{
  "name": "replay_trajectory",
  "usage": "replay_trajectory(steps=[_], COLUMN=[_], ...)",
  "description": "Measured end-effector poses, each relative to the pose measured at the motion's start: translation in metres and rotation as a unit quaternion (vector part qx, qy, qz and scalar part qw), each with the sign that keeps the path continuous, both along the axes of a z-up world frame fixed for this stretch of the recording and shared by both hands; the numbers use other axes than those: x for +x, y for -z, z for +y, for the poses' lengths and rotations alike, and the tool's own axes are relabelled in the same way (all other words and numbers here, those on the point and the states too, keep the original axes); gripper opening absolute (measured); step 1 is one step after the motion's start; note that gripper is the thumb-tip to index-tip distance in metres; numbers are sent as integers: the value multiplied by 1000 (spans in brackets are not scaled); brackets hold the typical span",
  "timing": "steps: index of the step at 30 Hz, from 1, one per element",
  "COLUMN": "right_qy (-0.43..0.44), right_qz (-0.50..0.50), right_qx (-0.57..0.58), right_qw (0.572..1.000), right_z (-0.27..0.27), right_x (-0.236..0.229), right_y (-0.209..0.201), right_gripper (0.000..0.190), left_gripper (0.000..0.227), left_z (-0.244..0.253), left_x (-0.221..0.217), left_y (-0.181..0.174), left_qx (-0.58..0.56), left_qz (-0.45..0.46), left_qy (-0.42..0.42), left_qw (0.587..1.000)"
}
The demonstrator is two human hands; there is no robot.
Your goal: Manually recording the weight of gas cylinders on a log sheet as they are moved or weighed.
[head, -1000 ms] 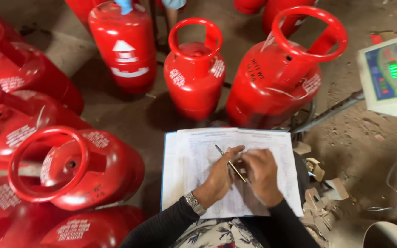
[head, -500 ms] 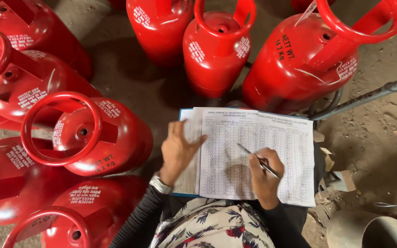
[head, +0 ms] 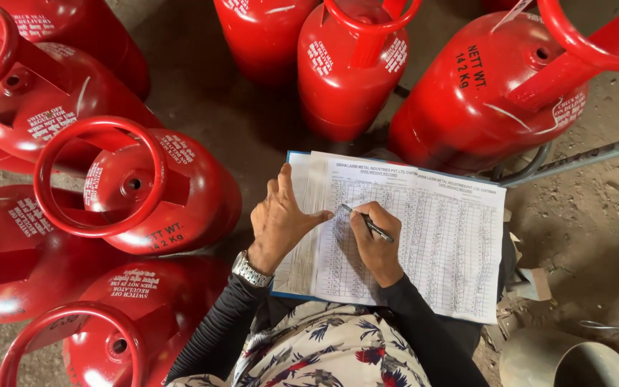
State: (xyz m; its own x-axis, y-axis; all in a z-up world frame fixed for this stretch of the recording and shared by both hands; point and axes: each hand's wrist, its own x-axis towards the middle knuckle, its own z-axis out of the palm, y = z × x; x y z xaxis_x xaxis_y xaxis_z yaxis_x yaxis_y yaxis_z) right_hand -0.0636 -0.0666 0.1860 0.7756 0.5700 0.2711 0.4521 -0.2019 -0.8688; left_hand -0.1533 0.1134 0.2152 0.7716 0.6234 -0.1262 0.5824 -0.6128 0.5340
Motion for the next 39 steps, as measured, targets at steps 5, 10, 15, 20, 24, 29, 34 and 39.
replay_trajectory(steps=[5,10,15,20,24,29,34,39], right_qy=[-2,10,18,23,45,61,86,52], right_qz=[-3,18,15,-50,-36,-1,-20,41], right_qx=[2,4,9,36,19,15,27,38], right_qw=[1000,1000,1000,998,998,998,996,997], right_z=[-2,-3,-2,-3,-1,2,2,-7], right_x=[2,4,4,1,1,0,1,9], right_y=[3,8,6,12,8,17,11,16], right_gripper=[11,13,12,10,9,9,10,15], left_gripper=[131,130,132,127,128,129,124,123], left_z=[-2,-2,-2,-5,-4,-3,-4,-5], left_x=[1,2,-1,-6,-8,-11,-6,-1], left_y=[10,12,-2,12,8,-7,-9,-19], left_qx=[26,9,71,90,52,4,-6,-14], left_qz=[-29,-16,-5,-72,-94,-44,-44,24], left_qy=[3,2,1,-34,-29,0,13,-8], left_qw=[999,1000,997,993,994,999,999,1000])
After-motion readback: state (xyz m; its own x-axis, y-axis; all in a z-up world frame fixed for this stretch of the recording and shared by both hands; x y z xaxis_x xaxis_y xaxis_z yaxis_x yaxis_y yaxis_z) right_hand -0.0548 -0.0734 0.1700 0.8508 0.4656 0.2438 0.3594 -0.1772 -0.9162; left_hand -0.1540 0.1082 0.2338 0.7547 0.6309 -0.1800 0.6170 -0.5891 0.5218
